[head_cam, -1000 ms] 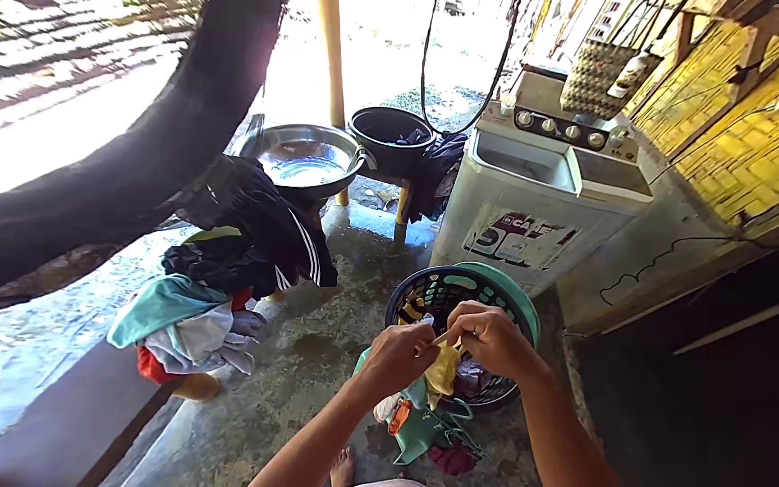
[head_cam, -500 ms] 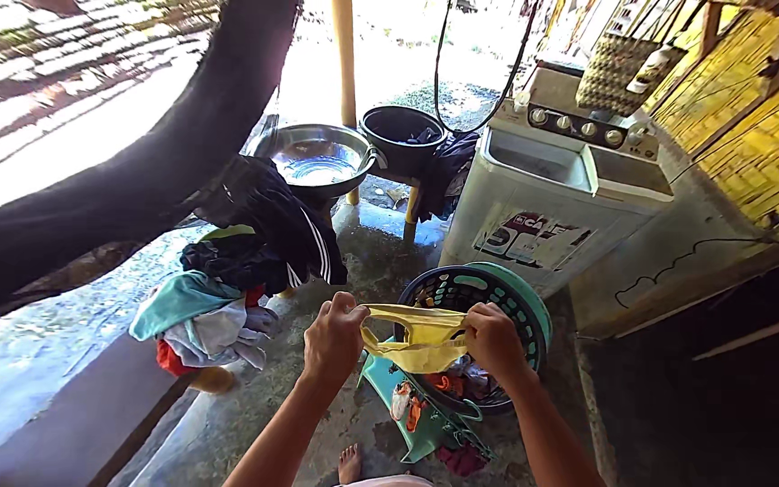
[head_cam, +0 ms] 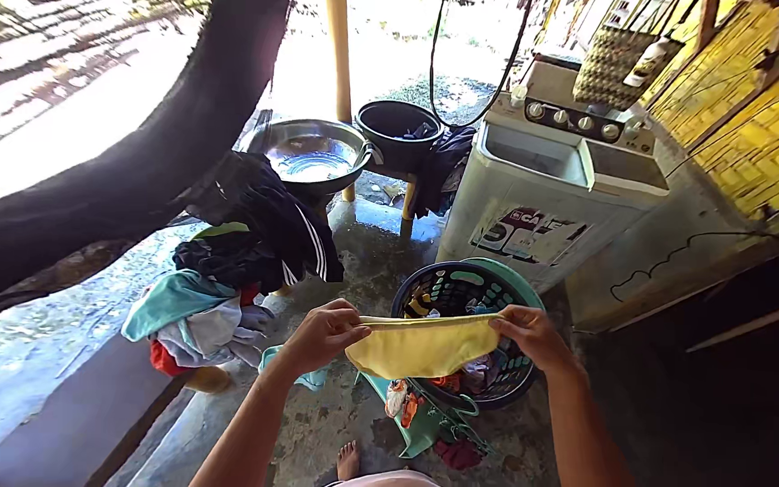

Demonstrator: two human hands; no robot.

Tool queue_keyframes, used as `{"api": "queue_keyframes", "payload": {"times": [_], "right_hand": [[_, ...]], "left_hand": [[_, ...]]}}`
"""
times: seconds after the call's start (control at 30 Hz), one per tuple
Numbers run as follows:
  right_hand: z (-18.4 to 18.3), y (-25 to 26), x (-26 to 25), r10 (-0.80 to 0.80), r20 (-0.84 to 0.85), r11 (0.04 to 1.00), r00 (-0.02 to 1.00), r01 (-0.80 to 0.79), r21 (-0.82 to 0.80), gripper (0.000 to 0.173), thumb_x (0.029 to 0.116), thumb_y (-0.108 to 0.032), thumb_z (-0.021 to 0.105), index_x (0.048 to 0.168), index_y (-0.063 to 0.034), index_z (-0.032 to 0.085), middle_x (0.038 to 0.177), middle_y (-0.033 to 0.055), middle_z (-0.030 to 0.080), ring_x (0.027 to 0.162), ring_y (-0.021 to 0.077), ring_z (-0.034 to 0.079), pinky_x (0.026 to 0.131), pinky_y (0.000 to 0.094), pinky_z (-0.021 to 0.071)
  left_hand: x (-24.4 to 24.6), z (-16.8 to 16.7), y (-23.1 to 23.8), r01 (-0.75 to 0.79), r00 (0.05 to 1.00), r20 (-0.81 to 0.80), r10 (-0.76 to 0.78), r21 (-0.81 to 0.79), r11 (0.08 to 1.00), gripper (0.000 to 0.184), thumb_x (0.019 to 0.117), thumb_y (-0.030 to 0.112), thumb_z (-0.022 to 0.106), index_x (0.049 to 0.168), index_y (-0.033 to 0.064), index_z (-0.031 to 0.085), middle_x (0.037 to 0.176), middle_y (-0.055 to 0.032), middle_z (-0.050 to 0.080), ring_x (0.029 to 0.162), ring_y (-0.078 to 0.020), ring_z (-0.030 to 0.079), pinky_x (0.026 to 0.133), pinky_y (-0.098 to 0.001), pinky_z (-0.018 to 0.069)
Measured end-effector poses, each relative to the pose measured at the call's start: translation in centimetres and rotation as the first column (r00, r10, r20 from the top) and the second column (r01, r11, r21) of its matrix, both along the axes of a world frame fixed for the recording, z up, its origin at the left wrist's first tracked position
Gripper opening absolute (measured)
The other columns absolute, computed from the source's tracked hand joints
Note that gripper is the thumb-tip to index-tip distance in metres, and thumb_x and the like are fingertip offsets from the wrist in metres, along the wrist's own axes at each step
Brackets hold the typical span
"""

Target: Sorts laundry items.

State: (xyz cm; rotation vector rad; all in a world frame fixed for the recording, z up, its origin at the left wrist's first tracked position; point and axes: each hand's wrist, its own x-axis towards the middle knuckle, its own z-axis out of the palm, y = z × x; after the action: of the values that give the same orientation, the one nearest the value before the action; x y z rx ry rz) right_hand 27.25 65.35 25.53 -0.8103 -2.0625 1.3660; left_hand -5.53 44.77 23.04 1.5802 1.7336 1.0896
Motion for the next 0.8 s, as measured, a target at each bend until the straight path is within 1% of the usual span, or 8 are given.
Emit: {"api": "queue_keyframes", "payload": {"times": [0.17, 0.27, 0.37, 0.47, 0.57, 0.63, 0.7, 0.8], "right_hand": [[0.9, 0.4, -0.9, -0.298, -0.108, 0.927, 0.948, 0.315, 0.205, 0.009, 0.0928, -0.004, 0.07, 0.1, 0.0012, 0.071, 0.086, 0.0034, 0.072, 0.074, 0.0065, 0.068, 0.073, 0.0286, 0.0603], [0.6, 0.8, -0.7, -0.386, -0.009, 0.854, 0.923, 0.36, 0.376, 0.013, 0.0944, -0.004, 0.07, 0.104, 0.0044, 0.071, 0.094, 0.0139, 0.073, 0.081, 0.0161, 0.07, 0.08, 0.0373, 0.0594], [-2.0, 1.9, -0.2, -0.396, 0.369, 0.88, 0.841, 0.233, 0.414, 0.021, 0.0971, -0.012, 0.067, 0.11, 0.0051, 0.072, 0.102, 0.0238, 0.072, 0.094, 0.0358, 0.07, 0.089, 0.0554, 0.0541], [-4.2, 1.2, -1.3, -0.089, 0.715, 0.983, 0.693, -0.057, 0.177, 0.042, 0.0984, -0.022, 0.066, 0.136, -0.002, 0.063, 0.131, 0.027, 0.064, 0.123, 0.0446, 0.06, 0.106, 0.0628, 0.0437], [-5.4, -4.0, -4.2, 0.286, 0.43, 0.955, 0.856, -0.291, -0.056, 0.042, 0.0942, -0.021, 0.071, 0.131, -0.0022, 0.065, 0.131, 0.0183, 0.065, 0.117, 0.0292, 0.066, 0.1, 0.0453, 0.0538], [-6.4, -7.9, -6.7, 0.495, 0.25, 0.869, 0.832, -0.476, -0.136, 0.051, 0.0896, -0.02, 0.077, 0.134, 0.0004, 0.062, 0.135, 0.0203, 0.061, 0.122, 0.0286, 0.062, 0.101, 0.0442, 0.0524], [-7.3, -10.8, -8.7, 0.581, 0.164, 0.814, 0.797, -0.567, -0.126, 0.054, 0.0885, -0.021, 0.079, 0.133, 0.0044, 0.062, 0.135, 0.0223, 0.061, 0.125, 0.0269, 0.059, 0.105, 0.0413, 0.0486], [-9.1, -12.7, -10.1, 0.553, -0.028, 0.824, 0.833, -0.551, -0.134, 0.027, 0.0961, -0.014, 0.069, 0.112, 0.0071, 0.071, 0.118, 0.0151, 0.068, 0.111, 0.0108, 0.063, 0.097, 0.0263, 0.0515]], "left_hand": [[2.8, 0.6, 1.6, -0.06, 0.995, -0.083, 0.056, -0.043, 0.997, 0.034, 0.0996, 0.027, 0.064, 0.13, 0.011, 0.067, 0.115, -0.0107, 0.063, 0.076, -0.0115, 0.055, 0.067, -0.0297, 0.0466], [3.3, 0.7, 1.3, -0.042, 0.991, -0.127, 0.032, -0.085, 0.996, 0.041, 0.1002, 0.029, 0.062, 0.136, 0.0096, 0.061, 0.12, -0.0126, 0.061, 0.077, -0.0126, 0.055, 0.067, -0.0303, 0.0469], [3.9, 1.1, 0.6, 0.022, 0.997, -0.067, -0.027, -0.067, 0.997, 0.039, 0.0997, 0.027, 0.063, 0.133, 0.0076, 0.062, 0.119, -0.0112, 0.061, 0.079, -0.0096, 0.057, 0.067, -0.0251, 0.0481], [4.7, 1.3, 0.1, 0.103, 0.995, 0.003, -0.103, -0.039, 0.994, 0.038, 0.0991, 0.026, 0.063, 0.132, 0.0067, 0.063, 0.121, -0.011, 0.062, 0.084, -0.0086, 0.059, 0.07, -0.0233, 0.0498], [5.6, 1.5, 0.0, 0.19, 0.979, 0.086, -0.187, -0.018, 0.982, 0.036, 0.0987, 0.025, 0.063, 0.13, 0.0063, 0.063, 0.121, -0.0088, 0.061, 0.085, -0.0054, 0.059, 0.069, -0.0199, 0.0495], [6.0, 1.7, -0.3, 0.237, 0.96, 0.155, -0.234, -0.003, 0.971, 0.035, 0.0989, 0.024, 0.064, 0.129, 0.0064, 0.063, 0.12, -0.0059, 0.06, 0.083, -0.0011, 0.058, 0.066, -0.0155, 0.0487], [6.0, 1.7, -0.6, 0.269, 0.937, 0.225, -0.268, 0.029, 0.963, 0.033, 0.099, 0.022, 0.063, 0.128, 0.0062, 0.062, 0.119, -0.0024, 0.06, 0.081, 0.0021, 0.057, 0.062, -0.0127, 0.0472], [5.0, 1.6, -1.6, 0.244, 0.928, 0.278, -0.25, 0.054, 0.968, 0.032, 0.0984, 0.023, 0.063, 0.126, 0.0079, 0.063, 0.117, 0.0013, 0.061, 0.081, 0.0033, 0.057, 0.064, -0.0128, 0.0481]]}}
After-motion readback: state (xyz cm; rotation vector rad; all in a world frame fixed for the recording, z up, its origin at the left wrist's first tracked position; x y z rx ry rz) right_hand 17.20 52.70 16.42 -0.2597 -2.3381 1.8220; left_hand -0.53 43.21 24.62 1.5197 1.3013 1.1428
